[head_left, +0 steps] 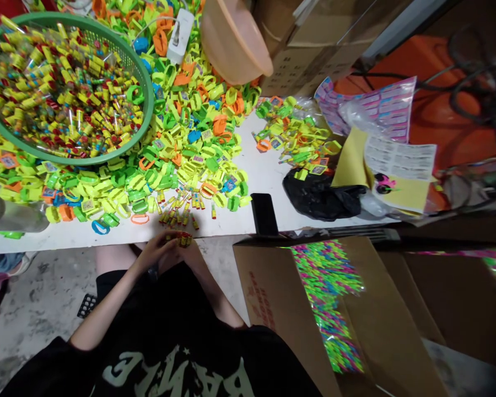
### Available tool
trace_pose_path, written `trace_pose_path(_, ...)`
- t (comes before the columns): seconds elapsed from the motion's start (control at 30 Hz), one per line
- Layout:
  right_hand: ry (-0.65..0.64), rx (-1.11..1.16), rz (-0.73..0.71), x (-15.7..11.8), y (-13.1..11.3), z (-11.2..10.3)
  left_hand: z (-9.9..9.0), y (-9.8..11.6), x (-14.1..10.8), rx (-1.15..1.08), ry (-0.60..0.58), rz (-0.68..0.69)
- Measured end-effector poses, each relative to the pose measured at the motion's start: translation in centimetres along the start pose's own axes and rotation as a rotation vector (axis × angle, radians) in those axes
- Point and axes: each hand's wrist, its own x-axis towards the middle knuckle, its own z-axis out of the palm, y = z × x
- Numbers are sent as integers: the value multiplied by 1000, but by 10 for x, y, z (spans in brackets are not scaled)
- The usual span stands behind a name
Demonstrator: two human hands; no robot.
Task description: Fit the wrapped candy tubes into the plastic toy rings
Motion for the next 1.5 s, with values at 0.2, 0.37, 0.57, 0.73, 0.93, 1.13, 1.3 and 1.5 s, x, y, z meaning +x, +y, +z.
trace_pose_path(0.2, 57, -1, -7, -4, 3, 2, -4, -7, 9, -215, -2, -186)
trace_pose_path(0.37, -29, 38, -20, -10, 2, 2, -11, -6, 5, -228, -76, -222)
trace_pose_path(0.57, -97, 70, -4, -12, 1, 1, -16, -2, 3, -186, -146, -212)
trace_pose_path(0.73, -72, 87, 22, -13, -2, 1, -21, 5, -1, -177, -172, -222)
trace_pose_path(0.93, -175, 192, 84, -14, -12, 0, -21, 3, -3, -168, -130, -203)
trace_pose_path(1.13, -268, 228, 112, -13, -17, -7, -18, 3, 1, -122, -83, -225)
trace_pose_path(1.3, -343, 307, 151, -14, -17, -11, -19, 5, 3, -94, -59, -227)
trace_pose_path(1.5, -373, 567, 271, -20, -27, -18, -19, 5, 2, -132, -77, -200)
